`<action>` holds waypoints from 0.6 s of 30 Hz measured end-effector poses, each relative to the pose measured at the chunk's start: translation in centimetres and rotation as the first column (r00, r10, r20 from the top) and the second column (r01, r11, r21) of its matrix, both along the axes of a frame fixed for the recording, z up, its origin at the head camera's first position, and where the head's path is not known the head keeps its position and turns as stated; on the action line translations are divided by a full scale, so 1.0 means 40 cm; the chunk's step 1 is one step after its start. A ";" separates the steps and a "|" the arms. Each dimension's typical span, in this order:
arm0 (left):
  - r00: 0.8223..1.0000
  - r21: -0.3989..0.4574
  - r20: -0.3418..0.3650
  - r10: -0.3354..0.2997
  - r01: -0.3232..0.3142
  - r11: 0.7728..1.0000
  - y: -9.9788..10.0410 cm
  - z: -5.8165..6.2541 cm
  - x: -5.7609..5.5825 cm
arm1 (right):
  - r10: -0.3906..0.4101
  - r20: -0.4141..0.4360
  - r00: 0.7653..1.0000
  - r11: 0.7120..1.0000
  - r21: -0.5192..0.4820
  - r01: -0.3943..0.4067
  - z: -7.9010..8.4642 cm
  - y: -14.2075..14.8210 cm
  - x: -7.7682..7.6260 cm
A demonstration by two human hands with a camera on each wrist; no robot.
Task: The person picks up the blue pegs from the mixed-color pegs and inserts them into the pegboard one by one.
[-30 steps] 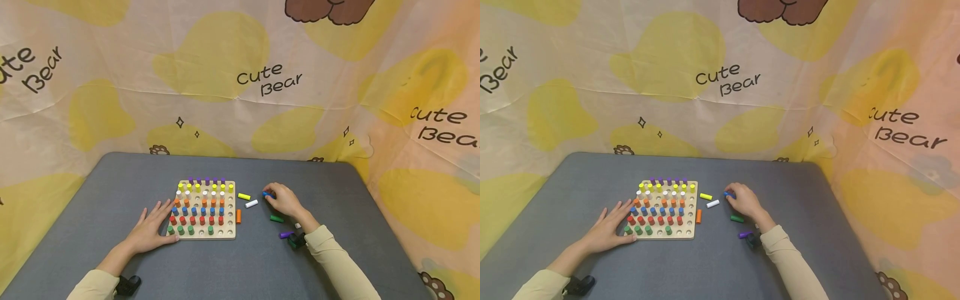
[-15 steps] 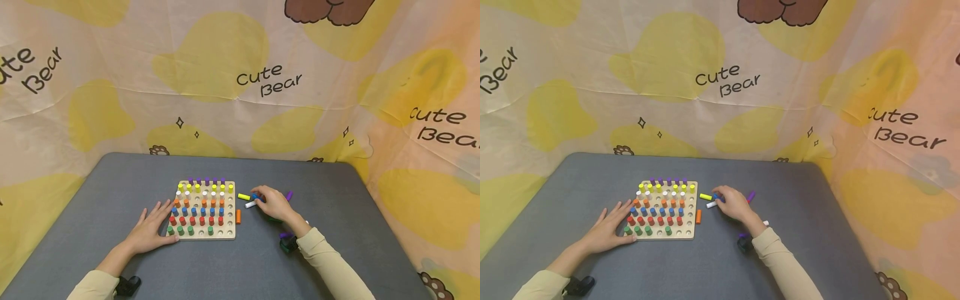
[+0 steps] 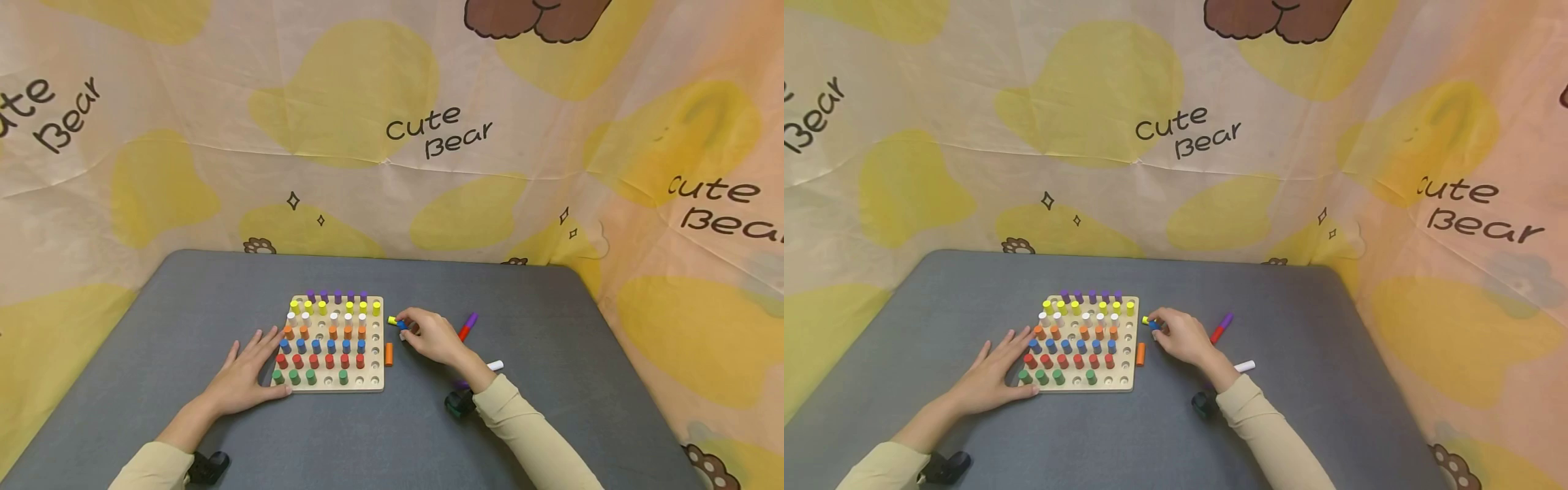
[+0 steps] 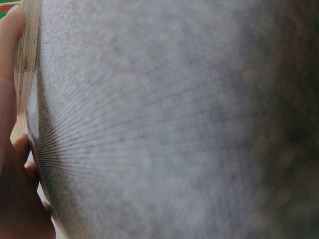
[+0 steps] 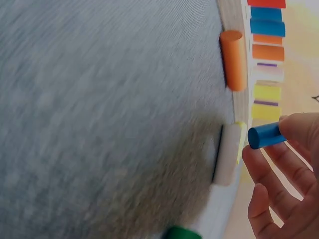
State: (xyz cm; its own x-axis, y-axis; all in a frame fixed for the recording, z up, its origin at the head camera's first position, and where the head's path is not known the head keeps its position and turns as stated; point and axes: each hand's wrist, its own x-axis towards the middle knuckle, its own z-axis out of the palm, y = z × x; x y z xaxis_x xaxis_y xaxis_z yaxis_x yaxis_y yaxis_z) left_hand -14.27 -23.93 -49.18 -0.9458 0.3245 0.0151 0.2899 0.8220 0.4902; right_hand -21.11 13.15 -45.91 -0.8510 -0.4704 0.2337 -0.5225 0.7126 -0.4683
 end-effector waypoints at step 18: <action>1.000 -0.008 -0.009 -0.001 0.001 1.000 0.001 0.000 -0.002 | 0.099 0.057 0.993 0.994 -0.057 -0.096 0.007 -0.078 0.019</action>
